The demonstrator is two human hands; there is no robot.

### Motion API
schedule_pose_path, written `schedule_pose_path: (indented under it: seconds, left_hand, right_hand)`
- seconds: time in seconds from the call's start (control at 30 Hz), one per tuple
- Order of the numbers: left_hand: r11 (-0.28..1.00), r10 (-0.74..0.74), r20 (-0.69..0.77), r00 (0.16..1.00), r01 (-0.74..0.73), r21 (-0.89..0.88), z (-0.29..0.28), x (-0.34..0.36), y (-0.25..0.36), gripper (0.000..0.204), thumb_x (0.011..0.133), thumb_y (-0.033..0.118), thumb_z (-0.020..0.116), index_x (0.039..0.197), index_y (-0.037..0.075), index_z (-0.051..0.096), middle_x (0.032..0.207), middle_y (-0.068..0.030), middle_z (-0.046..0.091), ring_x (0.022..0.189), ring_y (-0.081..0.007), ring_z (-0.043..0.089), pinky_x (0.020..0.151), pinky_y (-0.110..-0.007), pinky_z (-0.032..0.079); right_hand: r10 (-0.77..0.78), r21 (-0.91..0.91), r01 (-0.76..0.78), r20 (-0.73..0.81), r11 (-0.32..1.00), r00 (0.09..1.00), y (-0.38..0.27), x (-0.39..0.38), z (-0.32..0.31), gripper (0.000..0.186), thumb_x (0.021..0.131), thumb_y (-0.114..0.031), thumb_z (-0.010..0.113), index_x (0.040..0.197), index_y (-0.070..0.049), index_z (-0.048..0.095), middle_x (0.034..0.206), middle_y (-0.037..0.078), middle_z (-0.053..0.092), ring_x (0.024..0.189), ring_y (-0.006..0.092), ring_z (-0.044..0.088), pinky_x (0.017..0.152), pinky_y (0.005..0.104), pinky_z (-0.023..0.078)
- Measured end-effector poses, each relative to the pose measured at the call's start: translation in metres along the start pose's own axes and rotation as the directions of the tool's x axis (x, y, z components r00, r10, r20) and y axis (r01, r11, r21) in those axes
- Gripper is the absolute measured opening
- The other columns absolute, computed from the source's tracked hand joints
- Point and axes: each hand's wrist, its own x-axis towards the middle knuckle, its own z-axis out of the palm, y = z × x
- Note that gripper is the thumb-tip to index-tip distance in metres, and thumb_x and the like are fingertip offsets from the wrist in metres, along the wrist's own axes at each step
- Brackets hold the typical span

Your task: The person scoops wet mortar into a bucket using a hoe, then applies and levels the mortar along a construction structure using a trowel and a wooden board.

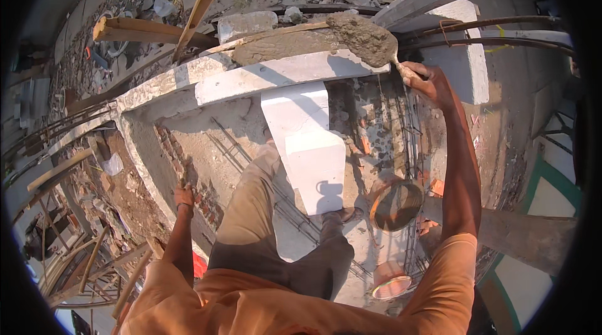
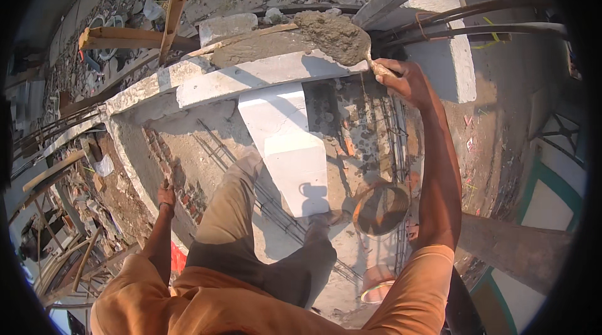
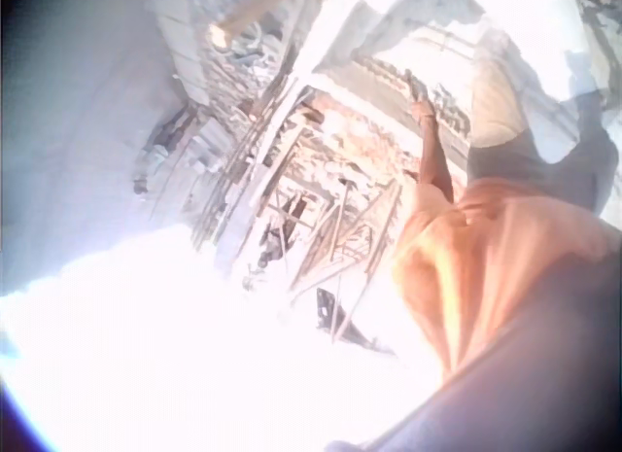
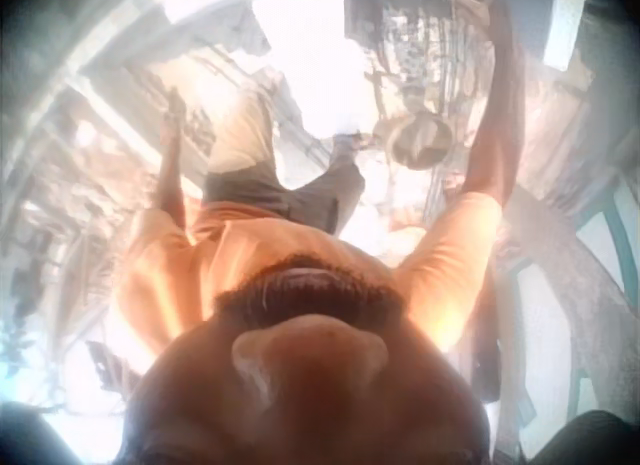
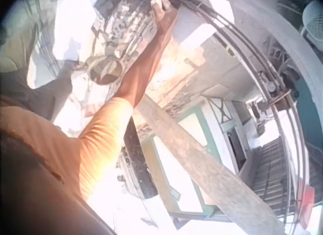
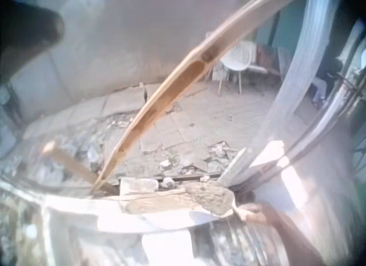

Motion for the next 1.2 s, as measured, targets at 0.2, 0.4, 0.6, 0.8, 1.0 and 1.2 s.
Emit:
schedule_pose_path:
  seconds: [0.2,0.4,0.6,0.8,1.0,1.2]
  left_hand:
    - [0.960,-0.265,0.082,0.961,0.271,-0.076,-0.005,-0.015,-0.017,0.046,0.086,0.016,0.056,0.128,-0.003,0.050,0.127,-0.0208,0.056,0.116,-0.0310,0.055,0.095,-0.035,0.042]
    - [0.984,0.177,0.089,0.980,-0.179,0.017,0.051,-0.002,0.036,0.038,0.086,0.023,0.063,0.116,0.001,0.058,0.101,-0.0165,0.064,0.092,-0.0273,0.062,0.086,-0.035,0.046]
    - [0.940,0.332,0.428,0.841,-0.331,-0.079,0.085,-0.026,0.143,0.036,0.087,0.014,0.061,0.120,0.001,0.056,0.108,-0.0142,0.062,0.099,-0.0205,0.060,0.087,-0.032,0.048]
    - [0.764,0.594,0.606,0.529,-0.608,-0.217,0.160,-0.131,0.182,0.027,0.087,0.013,0.059,0.111,0.001,0.059,0.105,-0.0173,0.064,0.100,-0.0270,0.061,0.089,-0.034,0.047]
    - [0.697,0.483,0.835,0.266,-0.693,-0.183,0.331,-0.271,0.156,0.032,0.089,0.027,0.062,0.107,0.001,0.063,0.103,-0.0146,0.067,0.096,-0.0231,0.064,0.086,-0.032,0.048]
    - [0.838,0.456,0.791,0.407,-0.495,-0.228,0.409,-0.327,0.171,0.035,0.084,0.022,0.069,0.108,-0.002,0.063,0.099,-0.0113,0.068,0.089,-0.0180,0.061,0.080,-0.029,0.047]
  right_hand:
    - [-0.335,-0.654,0.285,0.050,0.701,0.941,-0.013,0.079,0.000,0.045,0.071,-0.004,0.067,0.116,-0.003,0.062,0.091,0.010,0.060,0.085,0.0235,0.060,0.077,0.0309,0.046]
    - [-0.222,-0.388,0.116,-0.242,0.914,0.945,-0.029,0.012,0.027,0.047,0.073,0.005,0.062,0.119,-0.005,0.060,0.093,0.011,0.059,0.086,0.0231,0.060,0.079,0.0281,0.046]
    - [0.344,0.218,-0.269,-0.513,0.938,0.787,0.032,-0.180,0.124,0.037,0.084,-0.008,0.061,0.121,-0.004,0.058,0.096,0.012,0.064,0.087,0.0209,0.062,0.081,0.0317,0.048]
    - [0.894,0.689,-0.581,-0.249,0.433,0.372,0.082,-0.392,0.217,0.033,0.086,-0.013,0.058,0.118,-0.004,0.058,0.075,0.006,0.059,0.055,0.0121,0.057,0.045,0.0268,0.043]
    - [0.861,0.622,-0.672,-0.006,0.401,0.508,0.205,-0.418,0.253,0.044,0.086,-0.025,0.057,0.127,-0.008,0.054,0.074,0.010,0.061,0.056,0.0157,0.059,0.050,0.0323,0.048]
    - [0.738,-0.141,-0.751,-0.144,0.645,0.660,0.237,-0.414,0.205,0.045,0.083,-0.038,0.061,0.114,-0.005,0.061,0.088,0.019,0.067,0.086,0.0304,0.067,0.071,0.0397,0.053]
